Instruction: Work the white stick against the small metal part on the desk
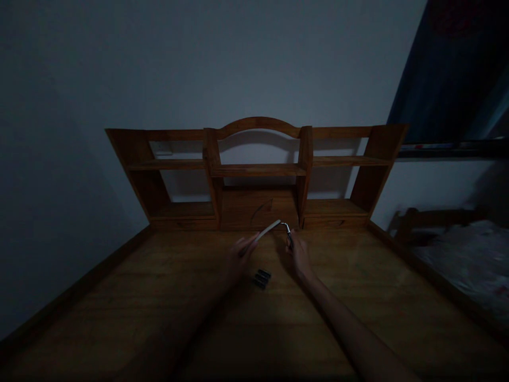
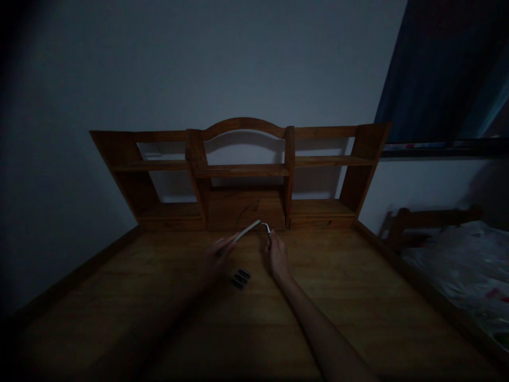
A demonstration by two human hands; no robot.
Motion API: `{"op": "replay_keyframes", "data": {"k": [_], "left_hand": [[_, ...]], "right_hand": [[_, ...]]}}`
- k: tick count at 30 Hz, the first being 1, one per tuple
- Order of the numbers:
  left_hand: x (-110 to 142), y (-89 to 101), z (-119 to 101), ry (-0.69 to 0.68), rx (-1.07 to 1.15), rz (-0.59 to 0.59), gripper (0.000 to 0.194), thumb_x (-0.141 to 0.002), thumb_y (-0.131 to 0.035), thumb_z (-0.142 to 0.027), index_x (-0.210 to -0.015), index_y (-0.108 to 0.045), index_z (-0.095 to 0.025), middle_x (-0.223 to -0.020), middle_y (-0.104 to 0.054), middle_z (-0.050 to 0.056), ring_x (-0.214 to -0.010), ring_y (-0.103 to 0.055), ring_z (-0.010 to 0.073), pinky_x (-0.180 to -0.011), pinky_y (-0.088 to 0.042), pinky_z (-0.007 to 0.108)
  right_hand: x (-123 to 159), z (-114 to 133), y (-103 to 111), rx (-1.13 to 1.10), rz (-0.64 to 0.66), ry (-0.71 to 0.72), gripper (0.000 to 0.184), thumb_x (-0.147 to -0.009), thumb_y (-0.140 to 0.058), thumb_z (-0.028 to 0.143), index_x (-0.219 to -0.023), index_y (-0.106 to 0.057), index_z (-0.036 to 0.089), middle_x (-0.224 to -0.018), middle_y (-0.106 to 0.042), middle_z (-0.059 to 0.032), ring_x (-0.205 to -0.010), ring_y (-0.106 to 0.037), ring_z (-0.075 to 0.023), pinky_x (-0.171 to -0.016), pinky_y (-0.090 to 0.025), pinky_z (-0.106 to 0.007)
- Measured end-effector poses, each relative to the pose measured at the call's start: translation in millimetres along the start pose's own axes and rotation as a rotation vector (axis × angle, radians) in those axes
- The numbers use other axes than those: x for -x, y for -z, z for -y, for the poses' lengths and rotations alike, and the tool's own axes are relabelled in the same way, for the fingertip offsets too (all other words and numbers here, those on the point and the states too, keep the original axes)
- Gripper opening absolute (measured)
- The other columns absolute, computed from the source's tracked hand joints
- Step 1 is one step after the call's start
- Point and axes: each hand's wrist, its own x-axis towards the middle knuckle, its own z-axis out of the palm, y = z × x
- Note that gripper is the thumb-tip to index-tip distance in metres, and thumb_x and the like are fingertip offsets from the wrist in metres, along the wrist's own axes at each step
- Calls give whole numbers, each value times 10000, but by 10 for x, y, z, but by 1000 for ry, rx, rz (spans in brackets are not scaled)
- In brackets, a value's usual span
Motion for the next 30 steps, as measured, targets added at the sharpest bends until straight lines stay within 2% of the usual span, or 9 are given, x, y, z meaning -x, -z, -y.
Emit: {"op": "replay_keyframes", "data": {"k": [5,10,15,19,25,30], "left_hand": [[5,4,-30,13,6,2,374,-967,-495,-399,-1298,-622,-278,-1203,-692,28,-1074,-643,192,-957,-491,326],[4,-3,-21,13,19,-4,355,-974,-482,-386,-1283,-629,-294,-1277,-665,14,-1182,-601,196,-1032,-453,354],[0,-11,20,-2,10,-9,358,-970,-491,-390,-1281,-632,-284,-1263,-677,29,-1153,-620,205,-1025,-460,383],[-1,1,9,-3,10,-20,357,-968,-492,-389,-1275,-637,-278,-1245,-683,36,-1131,-632,206,-1009,-475,378],[-3,14,-24,10,-4,4,362,-975,-477,-390,-1284,-632,-283,-1259,-674,35,-1154,-620,212,-1014,-475,378],[-9,7,-8,18,-15,-12,355,-970,-482,-402,-1261,-648,-283,-1255,-682,38,-1145,-627,221,-1018,-479,416]], "right_hand": [[65,-37,-52,48,85,-4,525,-885,-457,669,-636,-497,208,-575,-444,40,-537,-408,-130,-525,-304,-256],[50,-20,-44,-2,35,59,504,-901,-450,652,-654,-487,214,-587,-444,41,-545,-416,-129,-532,-320,-254],[-7,3,-1,-26,-36,64,533,-881,-436,694,-632,-470,223,-563,-441,42,-515,-404,-132,-511,-313,-262],[34,34,-10,49,26,50,541,-886,-434,687,-629,-494,215,-571,-461,35,-545,-427,-138,-536,-324,-265],[125,75,-53,130,127,112,494,-911,-452,621,-652,-531,207,-611,-468,33,-592,-427,-143,-568,-326,-263],[38,30,-32,19,16,49,525,-880,-442,679,-626,-479,222,-561,-445,36,-533,-416,-140,-517,-317,-262]]}}
